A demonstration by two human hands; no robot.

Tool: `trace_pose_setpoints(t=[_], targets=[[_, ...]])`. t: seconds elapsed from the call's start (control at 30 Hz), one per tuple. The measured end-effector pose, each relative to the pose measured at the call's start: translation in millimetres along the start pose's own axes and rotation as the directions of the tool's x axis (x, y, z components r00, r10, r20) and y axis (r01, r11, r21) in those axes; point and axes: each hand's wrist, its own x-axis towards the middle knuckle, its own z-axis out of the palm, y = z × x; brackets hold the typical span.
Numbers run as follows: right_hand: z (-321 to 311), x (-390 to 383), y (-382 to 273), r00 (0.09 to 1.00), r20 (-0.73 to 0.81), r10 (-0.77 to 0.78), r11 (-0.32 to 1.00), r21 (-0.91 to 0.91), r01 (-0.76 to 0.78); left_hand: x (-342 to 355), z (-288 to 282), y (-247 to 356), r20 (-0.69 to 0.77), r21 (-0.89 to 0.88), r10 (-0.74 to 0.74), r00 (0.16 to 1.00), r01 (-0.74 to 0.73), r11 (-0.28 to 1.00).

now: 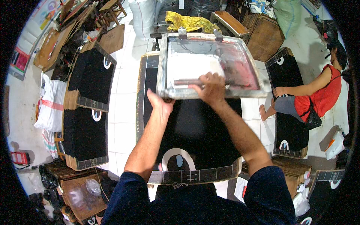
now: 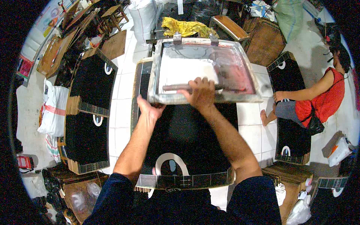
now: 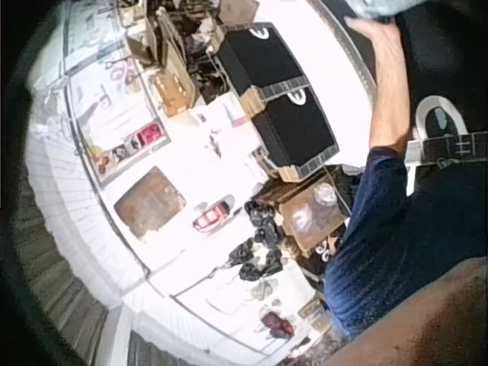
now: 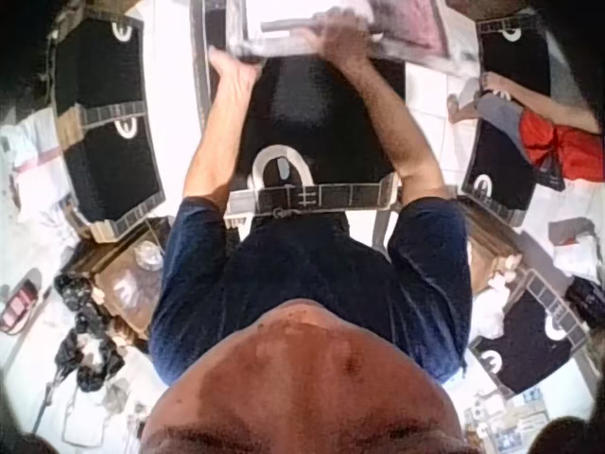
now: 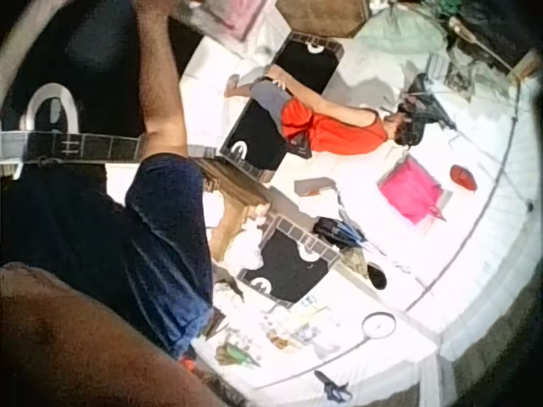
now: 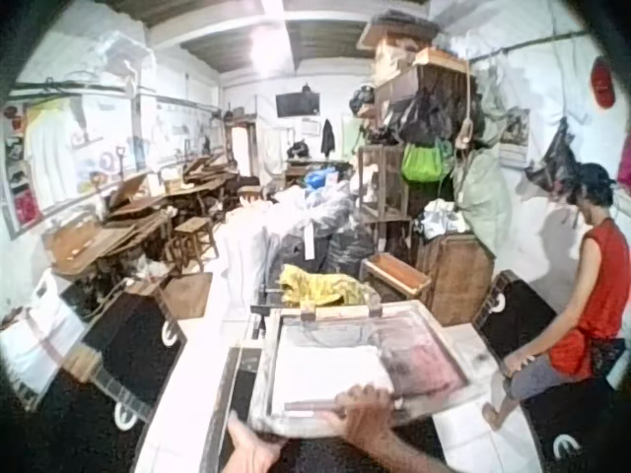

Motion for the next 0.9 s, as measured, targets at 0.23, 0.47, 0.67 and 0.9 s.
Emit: trace_pose_setpoints(t=[0.23, 0.47, 0.67, 0.9], targets=[[73, -33, 13, 0.98, 0.197, -0.002, 0.988, 0.154, -0.029, 63, -118, -46, -0.096, 0.817, 0.577, 0.811, -0.267, 0.511], [101, 20, 47, 0.931, 0.365, -0.026, 0.986, 0.161, -0.035, 82, -142, -42, 0.752, 0.636, 0.399, 0.525, -0.42, -0.647], [172, 98, 82, 0.985, 0.168, -0.036, 0.999, 0.025, 0.032, 84, -139, -45, 0.763, 0.621, 0.4, 0.509, -0.402, -0.673], [159, 70, 69, 0.98, 0.2, -0.012, 0.999, 0.038, 0.005, 83, -137, -45, 0.738, 0.645, 0.408, 0.537, -0.386, -0.659]])
